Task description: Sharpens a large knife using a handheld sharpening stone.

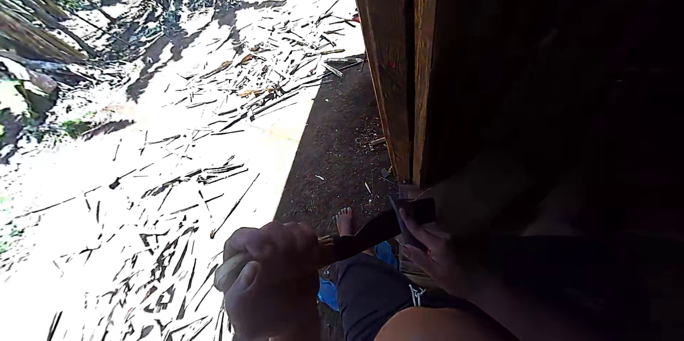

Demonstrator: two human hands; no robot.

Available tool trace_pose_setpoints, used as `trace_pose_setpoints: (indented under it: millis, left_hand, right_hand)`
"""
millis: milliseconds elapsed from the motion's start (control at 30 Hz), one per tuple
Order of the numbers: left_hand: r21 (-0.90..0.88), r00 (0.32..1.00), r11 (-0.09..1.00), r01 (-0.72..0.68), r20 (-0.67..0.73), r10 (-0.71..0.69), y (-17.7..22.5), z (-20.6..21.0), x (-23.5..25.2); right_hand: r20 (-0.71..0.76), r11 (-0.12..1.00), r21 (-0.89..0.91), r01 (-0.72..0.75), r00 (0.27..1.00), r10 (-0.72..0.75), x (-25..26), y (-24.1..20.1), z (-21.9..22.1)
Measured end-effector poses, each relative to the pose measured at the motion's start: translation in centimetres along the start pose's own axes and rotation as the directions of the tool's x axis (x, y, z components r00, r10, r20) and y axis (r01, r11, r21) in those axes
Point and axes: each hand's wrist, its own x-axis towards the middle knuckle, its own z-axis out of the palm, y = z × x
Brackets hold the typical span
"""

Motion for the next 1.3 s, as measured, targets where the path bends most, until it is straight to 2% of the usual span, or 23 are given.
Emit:
trace_pose_setpoints:
  millis: [100,167,267,333,367,467,533,700,767,833,900,1067,1133,1200,1267,1300]
  left_hand:
    - [0.009,1.0,1.0,-0.016,-0.009,0.016,0.1,-0.4,-0.4]
    - [0.015,1.0,1.0,-0.02,-0.022,0.02,0.0,-0.2,-0.3]
    - [0.021,0.999,1.0,-0.023,-0.023,0.023,-0.3,0.3,-0.1]
    - [0.039,1.0,0.999,-0.02,-0.013,0.02,-0.2,0.3,-0.1]
    - [0.045,1.0,0.999,-0.017,-0.009,0.018,-0.1,0.2,-0.1]
    - [0.041,1.0,0.999,-0.014,-0.008,0.015,-0.2,0.0,-0.2]
    - [0.043,1.0,0.999,-0.009,-0.011,0.01,-0.3,0.1,0.0]
    - [0.049,1.0,0.999,-0.01,0.012,0.009,-0.4,0.5,0.6]
    - [0.037,1.0,0.999,-0.007,0.016,0.006,-0.3,0.3,0.4]
    - [0.028,1.0,0.999,-0.015,0.002,0.015,-0.3,0.0,0.2]
    - [0.023,1.0,1.0,-0.016,-0.015,0.016,-0.4,-0.1,0.1]
    - [0.03,1.0,0.999,-0.017,0.01,0.017,-0.5,0.3,0.3]
    - [0.042,1.0,0.999,-0.012,0.01,0.012,-0.4,-0.1,0.1]
    - [0.027,1.0,1.0,-0.014,-0.007,0.014,-0.4,-0.5,0.0]
    - [0.024,1.0,1.0,-0.014,-0.028,0.015,-0.5,-0.6,0.0]
    - [0.025,0.999,1.0,-0.016,-0.033,0.017,-0.6,-0.5,0.1]
  right_hand:
    - [0.017,0.995,-0.043,-0.089,0.996,0.09,0.8,2.2,-0.2]
    - [0.037,0.993,-0.058,-0.102,0.994,0.104,2.0,0.9,-0.6]
    - [-0.011,0.997,-0.059,0.049,0.999,-0.05,1.7,-2.4,-0.5]
    - [-0.046,0.988,-0.066,0.138,0.989,-0.141,0.7,-2.5,-0.1]
    - [-0.048,0.988,-0.075,0.136,0.989,-0.14,0.3,-1.8,0.0]
    - [-0.007,0.994,-0.113,0.012,1.0,-0.013,1.1,0.7,-0.5]
    - [-0.002,0.992,-0.129,-0.017,1.0,0.017,2.2,-0.1,-0.8]
    - [-0.078,0.97,-0.137,0.202,0.974,-0.214,1.3,-4.4,-0.7]
    - [-0.089,0.97,-0.15,0.191,0.975,-0.206,0.8,-3.1,-0.6]
    - [-0.056,0.978,-0.168,0.121,0.99,-0.132,1.6,-1.7,-0.7]
    - [-0.04,0.978,-0.183,0.096,0.994,-0.105,2.7,-2.3,-0.7]
    - [-0.093,0.951,-0.153,0.269,0.954,-0.285,1.4,-6.2,-0.7]
    - [-0.092,0.958,-0.16,0.239,0.962,-0.255,0.8,-4.3,-0.3]
    - [-0.067,0.974,-0.182,0.135,0.987,-0.15,1.5,-2.0,-0.2]
    - [-0.043,0.98,-0.185,0.073,0.996,-0.082,2.5,-1.9,-0.1]
    - [-0.045,0.981,-0.175,0.085,0.995,-0.094,2.8,-2.8,-0.2]
